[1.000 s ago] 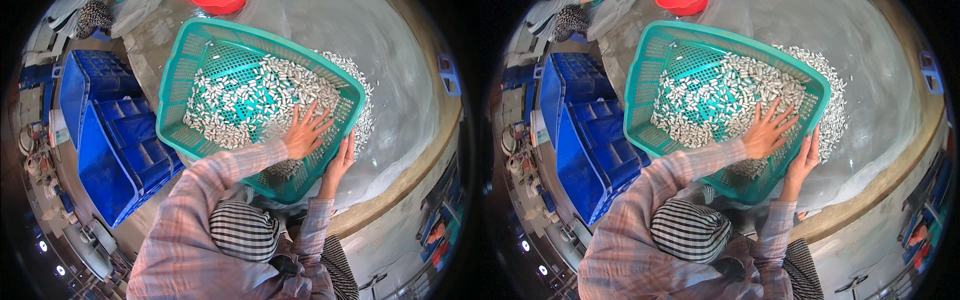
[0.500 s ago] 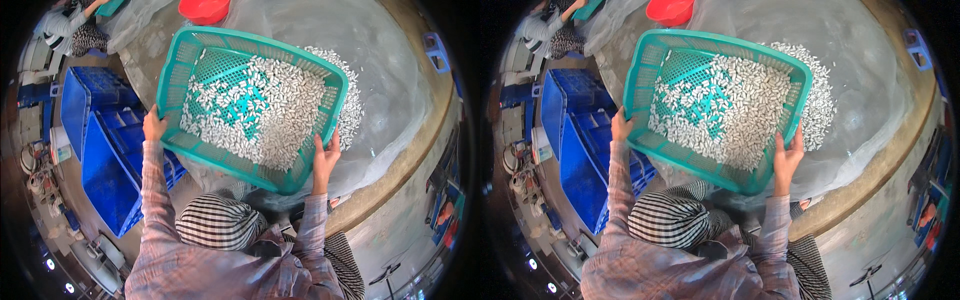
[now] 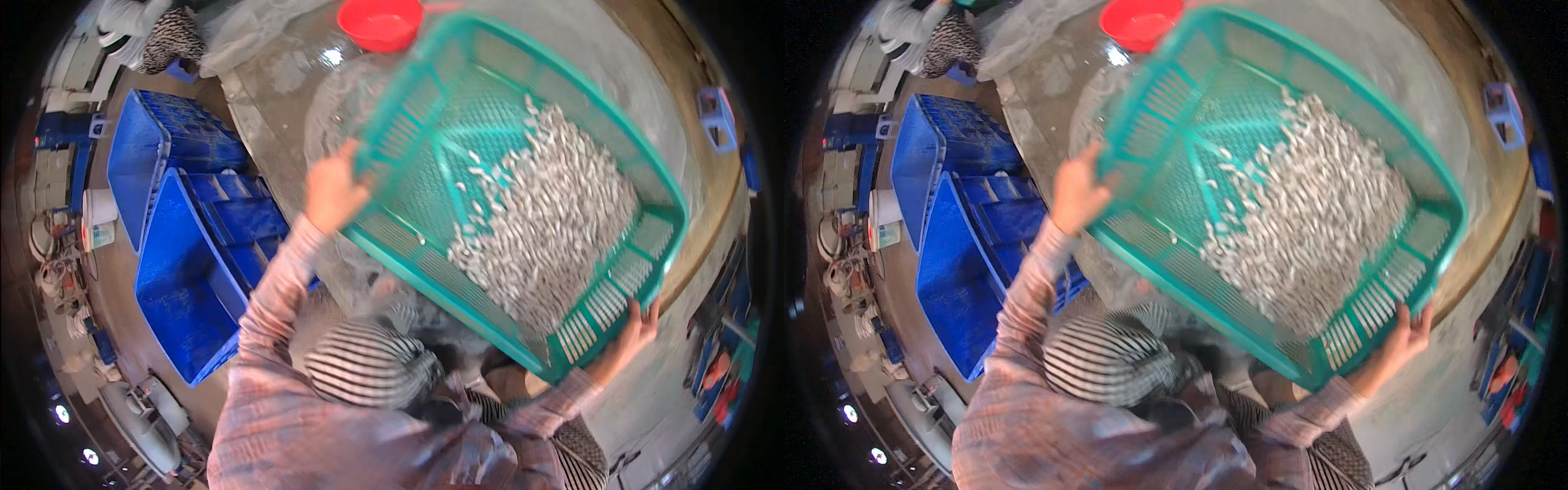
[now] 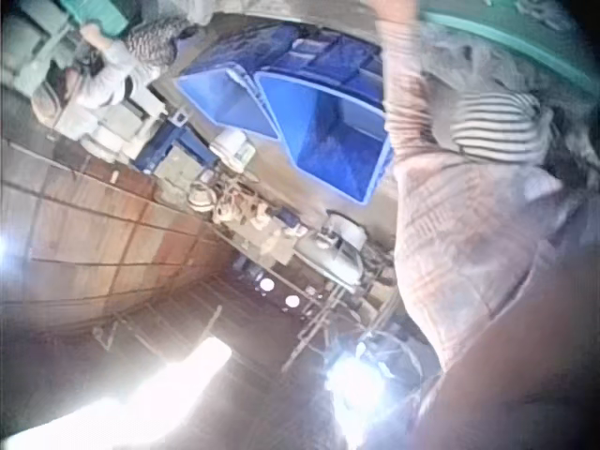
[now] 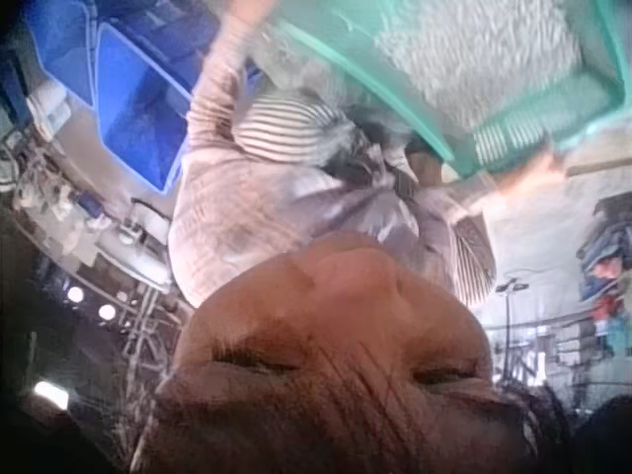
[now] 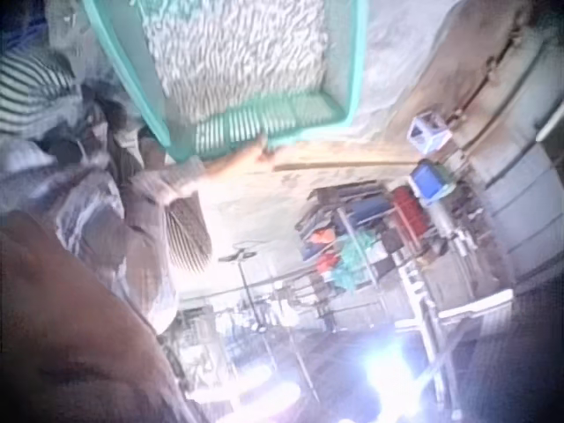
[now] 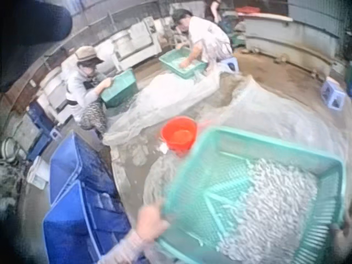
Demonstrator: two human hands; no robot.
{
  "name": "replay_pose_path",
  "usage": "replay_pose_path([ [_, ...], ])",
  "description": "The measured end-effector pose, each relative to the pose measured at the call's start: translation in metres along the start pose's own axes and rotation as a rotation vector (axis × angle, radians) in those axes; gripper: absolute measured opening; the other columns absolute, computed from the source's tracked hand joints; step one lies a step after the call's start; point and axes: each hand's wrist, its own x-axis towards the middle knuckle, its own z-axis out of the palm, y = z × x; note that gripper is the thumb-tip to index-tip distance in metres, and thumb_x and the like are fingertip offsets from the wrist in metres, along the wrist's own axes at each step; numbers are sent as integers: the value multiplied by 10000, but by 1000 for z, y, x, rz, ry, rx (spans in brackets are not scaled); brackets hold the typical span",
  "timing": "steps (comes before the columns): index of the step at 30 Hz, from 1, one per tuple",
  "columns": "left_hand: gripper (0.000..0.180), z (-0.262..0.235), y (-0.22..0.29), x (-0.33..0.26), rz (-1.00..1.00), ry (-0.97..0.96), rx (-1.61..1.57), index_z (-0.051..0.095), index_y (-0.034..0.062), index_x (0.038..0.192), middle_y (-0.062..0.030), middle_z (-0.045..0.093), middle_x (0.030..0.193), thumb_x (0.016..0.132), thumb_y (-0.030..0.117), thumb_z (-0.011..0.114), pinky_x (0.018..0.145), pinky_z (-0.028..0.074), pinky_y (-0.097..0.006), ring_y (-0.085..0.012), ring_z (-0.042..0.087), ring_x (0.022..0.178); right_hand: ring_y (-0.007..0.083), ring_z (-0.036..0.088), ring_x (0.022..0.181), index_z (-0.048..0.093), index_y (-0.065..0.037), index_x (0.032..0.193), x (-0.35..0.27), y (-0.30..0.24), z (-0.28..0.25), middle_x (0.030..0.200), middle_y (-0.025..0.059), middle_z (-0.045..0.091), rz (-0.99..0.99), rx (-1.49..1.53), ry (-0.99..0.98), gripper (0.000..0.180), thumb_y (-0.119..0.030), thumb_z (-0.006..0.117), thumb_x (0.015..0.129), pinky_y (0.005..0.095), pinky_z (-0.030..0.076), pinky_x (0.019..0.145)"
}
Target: The person scoops white pellets from a large pile into a green basket using a red scoop and their hands. They then carry the basket to a rotating yellow machine and pour the pellets into it. The person repeats this process multiple times.
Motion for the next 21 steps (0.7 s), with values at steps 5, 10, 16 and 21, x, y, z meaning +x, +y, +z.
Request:
replay_pose_path([
  [5, 371, 62, 0, -32, 22, -161, -235, 579, 70, 1036, -204, 626, 767, 735, 246, 703, 638, 500, -414, -372, 630, 689, 216, 559, 1054, 520, 37, 1300, 11, 35, -17, 1207, 130, 592, 33, -184, 1, 473, -177, 584, 882, 324, 419, 942],
  [10, 719, 88, -54, -3, -64, -12, -414, 495, 50, 1265, -204, 628, 997, 713, 427, 760, 857, 456, -419, -357, 574, 985, 234, 492, 1183, 481, 44, 1326, 5, 118, -47, 1340, 148, 501, 196, -141, 146, 505, -281, 525, 942, 340, 371, 1014],
  [16, 1191, 139, -139, 60, -415, 332, -285, 124, -32, 1451, -329, 407, 1357, 633, 498, 809, 1087, 290, -440, -395, 328, 1331, 246, 531, 1103, 473, 62, 1321, 6, 113, -17, 1301, 161, 521, 177, -120, 23, 523, -306, 525, 952, 350, 421, 955],
  [21, 526, 98, -49, 81, -253, 126, -624, 561, -77, 1182, -266, 646, 1051, 801, 261, 692, 900, 470, -385, -345, 634, 1007, 212, 551, 1048, 489, 51, 1307, 22, 139, -39, 1263, 129, 547, 109, -134, 19, 506, -301, 547, 948, 325, 441, 924],
])
